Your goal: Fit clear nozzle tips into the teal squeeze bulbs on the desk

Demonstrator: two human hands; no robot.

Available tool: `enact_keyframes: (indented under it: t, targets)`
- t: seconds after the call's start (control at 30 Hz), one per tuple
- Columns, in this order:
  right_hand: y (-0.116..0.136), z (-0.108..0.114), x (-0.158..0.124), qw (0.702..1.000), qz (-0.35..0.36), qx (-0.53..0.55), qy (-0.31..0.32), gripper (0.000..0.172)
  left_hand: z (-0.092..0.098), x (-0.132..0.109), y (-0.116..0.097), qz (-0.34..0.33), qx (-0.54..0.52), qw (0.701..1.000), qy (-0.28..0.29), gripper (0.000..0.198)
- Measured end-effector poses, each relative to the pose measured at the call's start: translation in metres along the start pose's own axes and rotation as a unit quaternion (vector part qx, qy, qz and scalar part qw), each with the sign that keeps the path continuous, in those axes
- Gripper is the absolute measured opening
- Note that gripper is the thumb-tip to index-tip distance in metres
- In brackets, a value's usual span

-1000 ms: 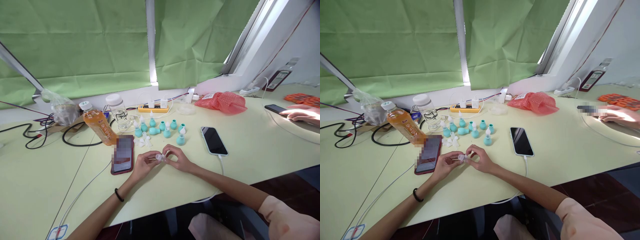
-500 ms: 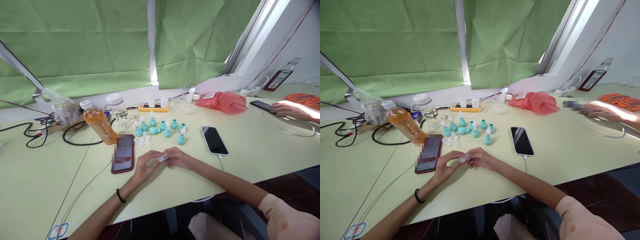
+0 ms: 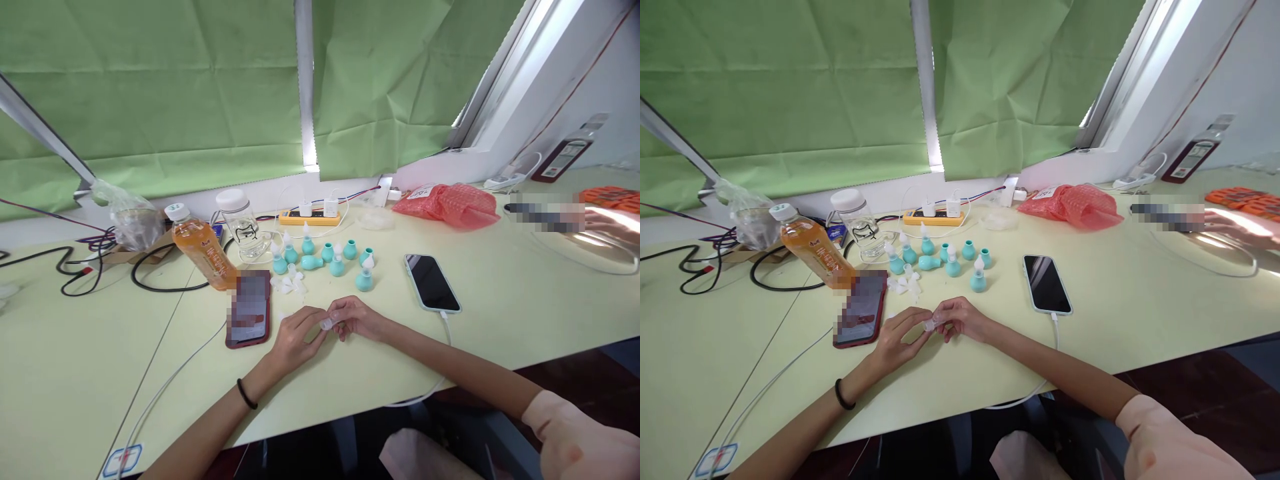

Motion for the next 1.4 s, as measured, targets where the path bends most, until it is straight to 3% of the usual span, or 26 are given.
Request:
enact_keyframes:
  t: [0.17,0.27,0.4,0.5,0.63,1.03,1.23,1.4]
  targets:
    - [0.007,0.009,0.001,0.997,0.056,0.012,-0.056,0.013,0.017,0.006,0.012,0.008,0.044,0.996,0.081,0.038]
    - [0.007,0.011,0.001,0.996,0.059,0.03,-0.058,0.017,0.024,0.009,0.034,0.079,0.147,0.983,0.07,0.039]
    - [0.008,0.011,0.001,0.995,0.061,0.025,-0.073,0.028,0.011,0.005,0.059,0.142,0.289,0.941,0.103,0.046]
    - [0.01,0.011,0.0,0.995,0.063,-0.002,-0.083,0.027,-0.002,0.002,0.067,0.134,0.33,0.923,0.146,0.045]
    - [0.011,0.009,-0.001,0.993,0.062,-0.041,-0.089,0.023,-0.007,0.001,0.071,0.125,0.354,0.915,0.148,0.035]
    - [0.008,0.014,0.001,0.966,0.097,-0.19,-0.146,0.031,-0.005,0.006,0.055,0.101,0.253,0.958,0.09,0.021]
    - [0.012,0.016,-0.003,0.945,0.116,-0.237,-0.192,0.031,-0.011,0.001,0.06,0.145,0.172,0.967,0.121,0.037]
    - [0.013,0.016,-0.004,0.938,0.131,-0.242,-0.21,0.027,-0.012,-0.001,0.061,0.13,0.138,0.973,0.132,0.029]
Point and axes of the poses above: each hand's wrist, its own x-axis towards the middle knuckle, its own z-axis out of the back of the hand, y = z × x, the point moved 5 cm from there along x, towards the middle knuckle, and after that the axes turned 6 degrees about y, right-handed, at the moved point
